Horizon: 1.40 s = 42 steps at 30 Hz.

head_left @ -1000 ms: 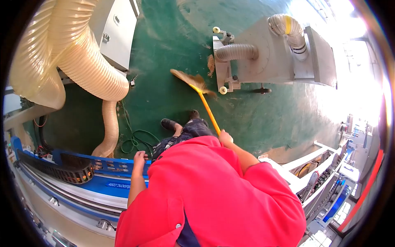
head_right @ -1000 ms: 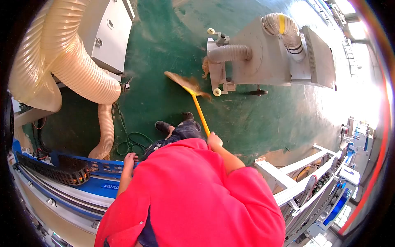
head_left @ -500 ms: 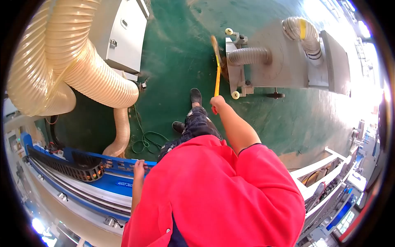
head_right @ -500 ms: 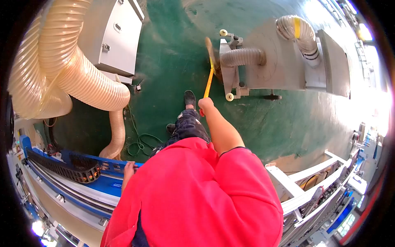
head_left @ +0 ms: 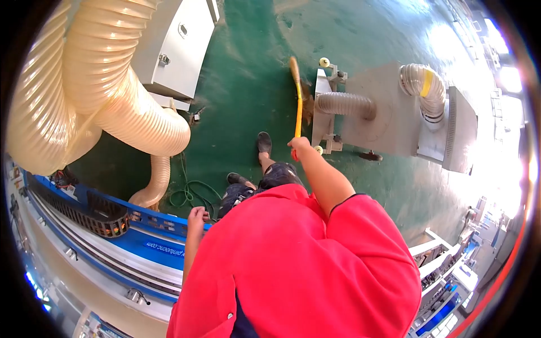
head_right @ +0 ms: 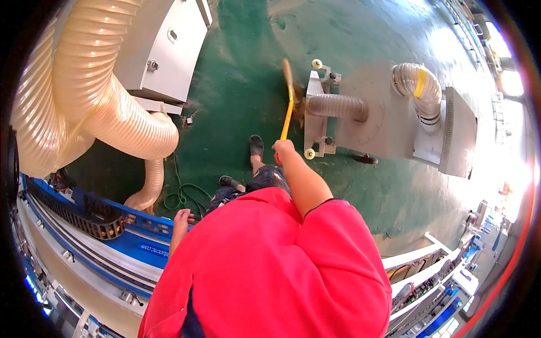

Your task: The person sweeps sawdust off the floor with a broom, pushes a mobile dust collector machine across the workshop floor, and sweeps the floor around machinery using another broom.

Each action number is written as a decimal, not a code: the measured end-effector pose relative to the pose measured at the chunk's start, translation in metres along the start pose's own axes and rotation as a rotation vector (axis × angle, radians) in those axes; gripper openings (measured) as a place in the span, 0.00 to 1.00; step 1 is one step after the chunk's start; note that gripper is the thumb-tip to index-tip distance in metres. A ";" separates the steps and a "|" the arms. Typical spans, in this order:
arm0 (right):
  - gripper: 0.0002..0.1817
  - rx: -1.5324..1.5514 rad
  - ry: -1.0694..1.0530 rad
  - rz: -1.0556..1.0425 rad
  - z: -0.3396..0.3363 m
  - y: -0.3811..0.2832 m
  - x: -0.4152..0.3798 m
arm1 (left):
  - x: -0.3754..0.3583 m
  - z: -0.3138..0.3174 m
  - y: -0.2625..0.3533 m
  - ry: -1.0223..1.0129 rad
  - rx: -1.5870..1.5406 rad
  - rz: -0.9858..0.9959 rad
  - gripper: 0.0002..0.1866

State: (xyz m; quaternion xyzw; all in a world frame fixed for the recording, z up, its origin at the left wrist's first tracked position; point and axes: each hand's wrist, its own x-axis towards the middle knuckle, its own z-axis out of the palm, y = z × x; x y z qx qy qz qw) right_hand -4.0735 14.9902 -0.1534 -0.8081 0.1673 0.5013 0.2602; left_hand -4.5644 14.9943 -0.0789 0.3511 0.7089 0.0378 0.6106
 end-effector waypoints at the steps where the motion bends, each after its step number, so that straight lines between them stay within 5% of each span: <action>1: 0.07 -0.004 0.000 -0.028 0.002 -0.004 0.018 | -0.002 -0.002 0.002 0.024 0.000 0.005 0.13; 3: 0.07 -0.007 0.002 -0.084 0.008 -0.001 0.052 | 0.000 -0.011 -0.003 0.060 0.018 -0.014 0.13; 11: 0.09 0.139 -0.161 -0.085 -0.039 -0.061 -0.060 | 0.009 -0.014 -0.045 0.083 0.014 -0.166 0.13; 18: 0.11 0.210 -0.470 -0.083 -0.113 -0.130 -0.037 | 0.003 0.019 -0.004 0.065 -0.036 -0.095 0.12; 20: 0.14 0.118 -0.405 -0.147 -0.138 -0.134 -0.009 | -0.002 0.024 0.014 0.061 0.011 -0.035 0.14; 22: 0.18 -0.534 -0.089 -0.301 -0.151 -0.123 0.048 | -0.004 0.026 0.020 0.064 -0.009 -0.027 0.14; 25: 0.24 -0.852 0.188 -0.449 -0.137 -0.124 0.039 | -0.008 0.026 0.026 0.084 -0.024 -0.060 0.13; 30: 0.26 -0.805 0.207 -0.430 -0.136 -0.047 0.078 | -0.005 0.019 0.004 0.108 -0.039 -0.124 0.13; 34: 0.27 -0.602 0.101 -0.092 -0.145 -0.018 -0.009 | 0.005 0.019 -0.025 0.073 -0.046 -0.145 0.12; 42: 0.31 -0.575 0.069 -0.103 -0.169 0.045 -0.084 | 0.045 0.033 -0.001 0.001 -0.050 -0.108 0.10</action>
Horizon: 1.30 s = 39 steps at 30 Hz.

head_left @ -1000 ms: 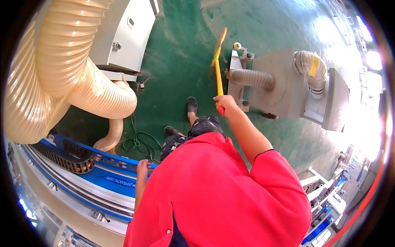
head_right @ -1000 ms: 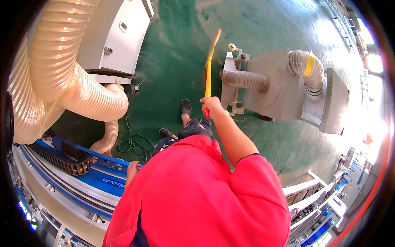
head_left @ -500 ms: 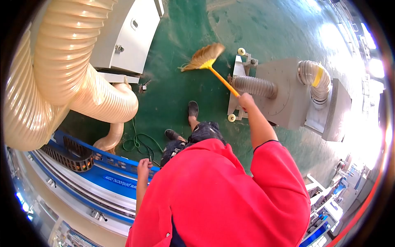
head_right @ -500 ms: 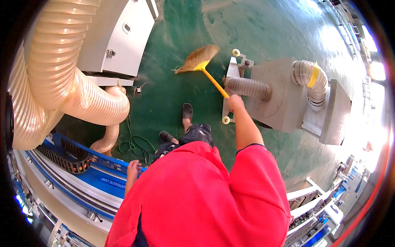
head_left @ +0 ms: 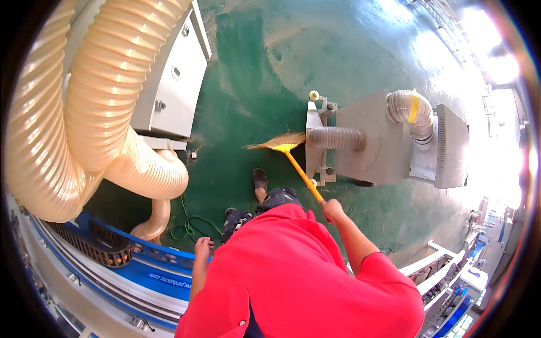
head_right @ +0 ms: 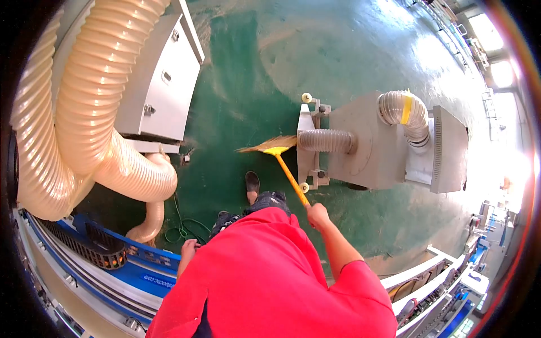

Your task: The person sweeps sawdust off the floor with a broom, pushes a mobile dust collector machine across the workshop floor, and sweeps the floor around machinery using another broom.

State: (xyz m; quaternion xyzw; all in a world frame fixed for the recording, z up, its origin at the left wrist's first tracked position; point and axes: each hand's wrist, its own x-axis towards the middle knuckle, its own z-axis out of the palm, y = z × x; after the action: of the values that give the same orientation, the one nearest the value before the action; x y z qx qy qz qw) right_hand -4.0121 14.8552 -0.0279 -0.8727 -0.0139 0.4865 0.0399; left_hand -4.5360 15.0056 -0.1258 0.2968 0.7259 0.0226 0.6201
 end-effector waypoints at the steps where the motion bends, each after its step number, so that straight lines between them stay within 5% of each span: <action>1: 0.30 0.061 0.007 -0.007 0.001 -0.003 -0.007 | 0.004 0.002 0.009 -0.001 0.001 0.007 0.10; 12: 0.28 0.112 0.221 -0.351 -0.017 -0.082 0.068 | 0.035 0.040 0.132 -0.030 0.303 0.228 0.11; 17: 0.29 0.522 0.001 -0.268 -0.057 -0.135 0.050 | 0.040 0.076 0.208 -0.113 0.543 0.299 0.11; 20: 0.26 0.436 0.108 -0.282 -0.086 -0.156 0.051 | 0.049 0.103 0.262 -0.125 0.606 0.296 0.11; 21: 0.25 0.267 0.333 -0.388 -0.090 -0.160 0.063 | 0.058 0.111 0.278 -0.129 0.608 0.289 0.11; 25: 0.25 0.232 0.441 -0.311 -0.132 -0.178 0.099 | 0.146 0.134 0.327 -0.193 0.587 0.251 0.11; 29: 0.25 0.280 0.428 -0.289 -0.180 -0.219 0.130 | 0.178 0.194 0.424 -0.194 0.639 0.193 0.11; 33: 0.22 0.956 0.049 -0.087 -0.228 -0.279 0.162 | 0.180 0.270 0.534 -0.287 0.540 0.303 0.11; 39: 0.20 1.262 -0.103 0.047 -0.294 -0.355 0.196 | 0.156 0.357 0.654 -0.339 0.391 0.397 0.12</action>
State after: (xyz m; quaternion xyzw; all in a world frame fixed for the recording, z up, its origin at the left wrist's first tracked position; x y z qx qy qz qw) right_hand -3.6543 15.2048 -0.0104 -0.6565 0.2928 0.4433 0.5355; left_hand -3.9547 15.4958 -0.0837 0.5457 0.5306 -0.0465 0.6470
